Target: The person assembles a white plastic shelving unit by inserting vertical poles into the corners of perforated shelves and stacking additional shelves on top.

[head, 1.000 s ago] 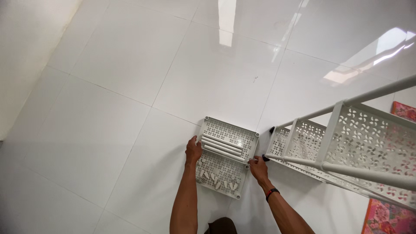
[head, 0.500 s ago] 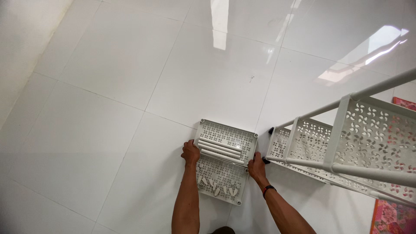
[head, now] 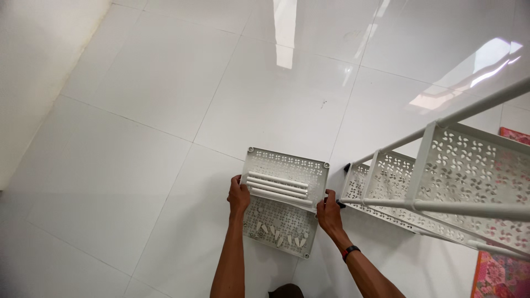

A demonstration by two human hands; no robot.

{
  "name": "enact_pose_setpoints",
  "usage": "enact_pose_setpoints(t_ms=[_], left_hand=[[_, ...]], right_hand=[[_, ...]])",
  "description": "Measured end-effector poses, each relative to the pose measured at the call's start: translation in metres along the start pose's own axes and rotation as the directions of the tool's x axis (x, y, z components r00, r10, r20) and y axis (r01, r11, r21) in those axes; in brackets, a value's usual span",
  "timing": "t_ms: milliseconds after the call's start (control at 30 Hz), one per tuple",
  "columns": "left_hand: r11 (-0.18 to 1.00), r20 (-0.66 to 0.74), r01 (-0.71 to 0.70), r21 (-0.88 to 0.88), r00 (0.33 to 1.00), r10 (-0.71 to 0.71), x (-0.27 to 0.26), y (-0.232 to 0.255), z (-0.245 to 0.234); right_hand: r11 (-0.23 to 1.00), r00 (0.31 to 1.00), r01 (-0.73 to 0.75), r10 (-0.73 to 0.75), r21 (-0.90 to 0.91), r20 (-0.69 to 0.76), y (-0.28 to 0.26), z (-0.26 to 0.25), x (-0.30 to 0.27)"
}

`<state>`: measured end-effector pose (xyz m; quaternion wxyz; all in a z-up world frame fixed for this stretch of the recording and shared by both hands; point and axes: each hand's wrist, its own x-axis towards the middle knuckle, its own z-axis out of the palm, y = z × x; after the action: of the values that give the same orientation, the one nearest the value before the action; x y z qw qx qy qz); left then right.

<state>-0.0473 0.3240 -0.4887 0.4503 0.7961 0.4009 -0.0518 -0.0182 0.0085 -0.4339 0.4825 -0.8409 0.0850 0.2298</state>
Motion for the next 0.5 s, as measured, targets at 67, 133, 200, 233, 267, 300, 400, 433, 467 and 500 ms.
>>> enact_pose_setpoints(t_ms=[67,133,200,233,267,300,400,433,467,500], left_hand=[[0.993,0.03,0.035,-0.108,0.999,-0.032,-0.024,0.012,-0.023],[0.979,0.041,0.035,-0.2,0.999,-0.027,-0.049,0.025,-0.048],[0.965,0.074,0.088,-0.245,0.995,-0.071,-0.075,0.036,-0.07],[0.96,0.097,0.107,-0.258,0.992,-0.085,-0.089,0.04,-0.079],[0.954,0.12,0.127,-0.27,0.988,-0.098,-0.104,0.043,-0.088],[0.948,0.142,0.15,-0.28,0.983,-0.113,-0.12,0.044,-0.099],[0.931,0.19,0.073,-0.356,0.982,-0.005,-0.17,0.047,-0.128],[0.925,0.212,0.088,-0.369,0.977,-0.009,-0.185,0.05,-0.132],[0.919,0.234,0.104,-0.381,0.972,-0.012,-0.201,0.053,-0.136],[0.913,0.259,0.122,-0.39,0.966,-0.019,-0.218,0.054,-0.14]], right_hand=[[0.998,0.999,0.053,-0.053,-0.031,0.0,-0.002,-0.004,-0.015],[0.994,0.996,0.086,-0.086,-0.065,0.006,-0.008,-0.011,-0.03],[0.991,0.996,0.084,-0.083,-0.1,0.017,-0.014,-0.019,-0.053],[0.993,0.998,0.055,-0.051,-0.1,0.037,-0.016,-0.025,-0.065],[0.995,0.998,0.025,-0.02,-0.101,0.057,-0.018,-0.031,-0.078],[0.995,0.997,-0.005,0.013,-0.102,0.08,-0.021,-0.037,-0.093],[0.997,0.996,0.063,-0.06,-0.048,0.062,-0.022,-0.06,-0.134],[0.996,0.996,0.068,-0.065,-0.054,0.06,-0.021,-0.069,-0.147],[0.996,0.996,0.073,-0.07,-0.06,0.058,-0.02,-0.077,-0.159],[0.995,0.996,0.074,-0.071,-0.066,0.058,-0.018,-0.086,-0.174]])
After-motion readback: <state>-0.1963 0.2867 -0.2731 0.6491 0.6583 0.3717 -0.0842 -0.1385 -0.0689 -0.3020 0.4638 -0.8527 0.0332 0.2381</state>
